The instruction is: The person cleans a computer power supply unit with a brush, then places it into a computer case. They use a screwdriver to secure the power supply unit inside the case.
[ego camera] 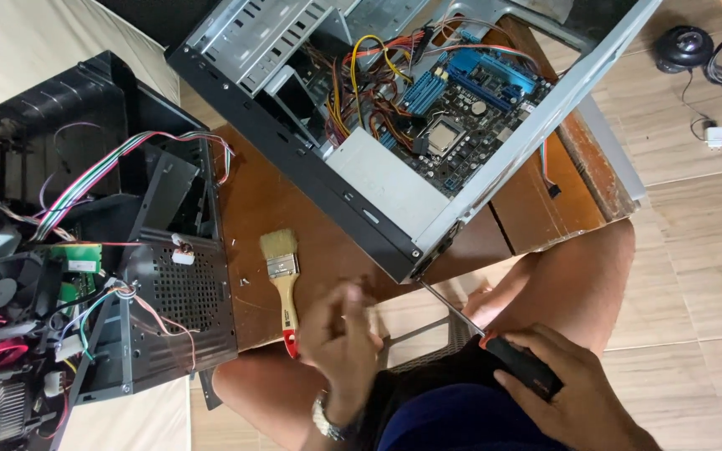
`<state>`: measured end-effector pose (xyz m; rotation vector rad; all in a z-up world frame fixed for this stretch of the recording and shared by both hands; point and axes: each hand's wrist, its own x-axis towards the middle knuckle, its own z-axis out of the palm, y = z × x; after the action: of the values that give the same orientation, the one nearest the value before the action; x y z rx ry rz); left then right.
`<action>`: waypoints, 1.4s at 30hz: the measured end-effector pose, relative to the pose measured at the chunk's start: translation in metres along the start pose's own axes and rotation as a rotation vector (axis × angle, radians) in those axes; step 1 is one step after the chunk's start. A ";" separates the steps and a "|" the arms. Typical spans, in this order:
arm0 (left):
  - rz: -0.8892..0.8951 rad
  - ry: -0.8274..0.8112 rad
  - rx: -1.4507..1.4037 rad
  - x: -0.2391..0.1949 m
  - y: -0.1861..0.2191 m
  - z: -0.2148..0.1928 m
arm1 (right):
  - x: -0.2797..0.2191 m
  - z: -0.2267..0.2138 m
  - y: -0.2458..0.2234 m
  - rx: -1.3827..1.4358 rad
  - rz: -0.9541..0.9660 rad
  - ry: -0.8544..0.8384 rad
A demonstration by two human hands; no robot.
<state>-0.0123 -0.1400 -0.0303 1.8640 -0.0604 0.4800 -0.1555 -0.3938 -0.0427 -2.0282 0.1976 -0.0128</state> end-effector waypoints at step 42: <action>0.742 -0.404 0.721 0.158 0.107 0.017 | -0.007 0.017 -0.008 0.026 0.332 0.180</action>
<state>0.1077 -0.1624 0.1174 2.6075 -0.9882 0.6695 -0.1597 -0.3739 -0.0426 -1.9465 0.6420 0.0101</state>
